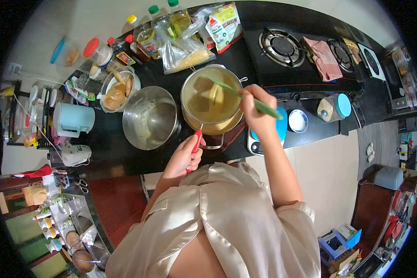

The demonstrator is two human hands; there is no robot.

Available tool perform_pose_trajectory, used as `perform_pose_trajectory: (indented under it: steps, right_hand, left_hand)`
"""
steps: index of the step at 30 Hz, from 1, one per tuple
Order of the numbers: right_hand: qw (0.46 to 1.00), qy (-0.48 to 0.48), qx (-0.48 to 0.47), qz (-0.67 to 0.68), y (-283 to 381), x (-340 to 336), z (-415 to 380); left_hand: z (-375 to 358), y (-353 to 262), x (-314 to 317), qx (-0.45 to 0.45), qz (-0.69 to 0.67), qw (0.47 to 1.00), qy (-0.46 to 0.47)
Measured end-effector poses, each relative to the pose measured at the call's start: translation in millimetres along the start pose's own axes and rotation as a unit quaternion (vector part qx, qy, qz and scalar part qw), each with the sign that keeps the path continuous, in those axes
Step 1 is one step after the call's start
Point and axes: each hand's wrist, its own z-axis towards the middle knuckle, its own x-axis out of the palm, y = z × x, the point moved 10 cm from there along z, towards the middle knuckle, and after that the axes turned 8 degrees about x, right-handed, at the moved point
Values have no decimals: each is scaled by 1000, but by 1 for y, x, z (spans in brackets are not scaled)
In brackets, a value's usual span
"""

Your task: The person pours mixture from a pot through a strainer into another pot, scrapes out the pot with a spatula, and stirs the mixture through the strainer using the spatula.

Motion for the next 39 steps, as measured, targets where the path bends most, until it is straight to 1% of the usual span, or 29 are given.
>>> perform_pose_trajectory:
  steps: [1,3,5,6,7,9,11,12,13,14,15,16,17,19,21,22,23,25,26,28,29,31,32,33,35,36,37,39]
  right_hand:
    - [997,-56,-32,-30,1,-1,0]
    - [993,-57,-92,-55,-1,21,-12]
    - [999,35,-33,-12,-2,38,-25]
    - [997,82,1,-16,-10,39,-26]
    - [989,122,85,27,-20,35,-25]
    - [981,169,84,42,-12,15,-12]
    - [986,155,57,23,6,-1,3]
    - [991,130,41,-13,14,-3,8]
    - [991,130,41,-13,13,1,12]
    - [987,119,-70,-83,30,8,13]
    - [966,107,-180,-152,46,14,7]
    - [955,128,-186,-191,44,20,2]
    - [949,130,-205,-200,46,24,-7]
    - [954,195,-136,-182,35,24,-19]
    - [965,186,-91,-160,37,11,-15]
    - [976,163,-59,-130,36,3,-8]
    - [974,155,-38,-160,37,3,-2]
    - [962,121,-181,-165,67,12,0]
    - [962,120,-181,-165,64,13,1]
    - [935,123,-267,-197,70,21,-5]
    - [935,124,-268,-197,68,19,-7]
    - [932,182,-174,-262,40,18,-15]
    - [937,203,-125,-254,35,17,-18]
    - [937,204,-123,-254,42,16,-17]
    - [959,185,-46,-208,43,10,-7]
    - [963,148,-102,-198,57,10,-2]
    - [963,147,-102,-199,55,13,3]
    - [945,82,-207,-241,63,15,4]
  left_hand:
    - [1,1,3,-5,-8,1000,3]
    - [0,0,9,-11,-14,1000,7]
    - [-4,-3,15,-9,-5,1000,15]
    - [-2,-4,13,3,-6,1000,13]
    - [-1,-4,9,3,-7,1000,12]
    - [-2,0,1,-13,11,1000,0]
    - [-3,-1,4,-23,12,1000,-3]
    - [-2,-2,4,-18,9,1000,0]
    - [-1,-4,4,-12,6,1000,2]
    - [-2,-5,4,-12,6,1000,2]
    - [-3,-7,5,-16,3,1000,7]
    - [-4,-8,6,-19,0,1000,11]
    - [-5,-11,5,-17,-1,1000,10]
    - [-7,-15,0,-5,26,1000,-9]
    - [-6,-12,-2,-5,28,1000,-7]
    - [-5,-11,-2,-5,36,999,0]
    - [-5,-11,-2,-7,37,999,1]
    - [-5,-11,-2,-16,38,999,2]
    - [-5,-13,-3,-15,39,999,3]
    - [-7,-17,-6,-17,63,998,-6]
    - [-8,-19,-7,-16,62,998,-7]
    - [-9,-21,-10,-8,71,997,-16]
    - [-8,-18,-13,-9,68,997,-18]
    - [-6,-12,-15,-13,68,998,-16]
    - [-4,-9,-14,-22,70,997,-8]
    - [-4,-11,-12,-21,75,997,-6]
    - [-4,-13,-11,-17,80,997,-6]
    - [-5,-15,-10,-5,89,996,-16]
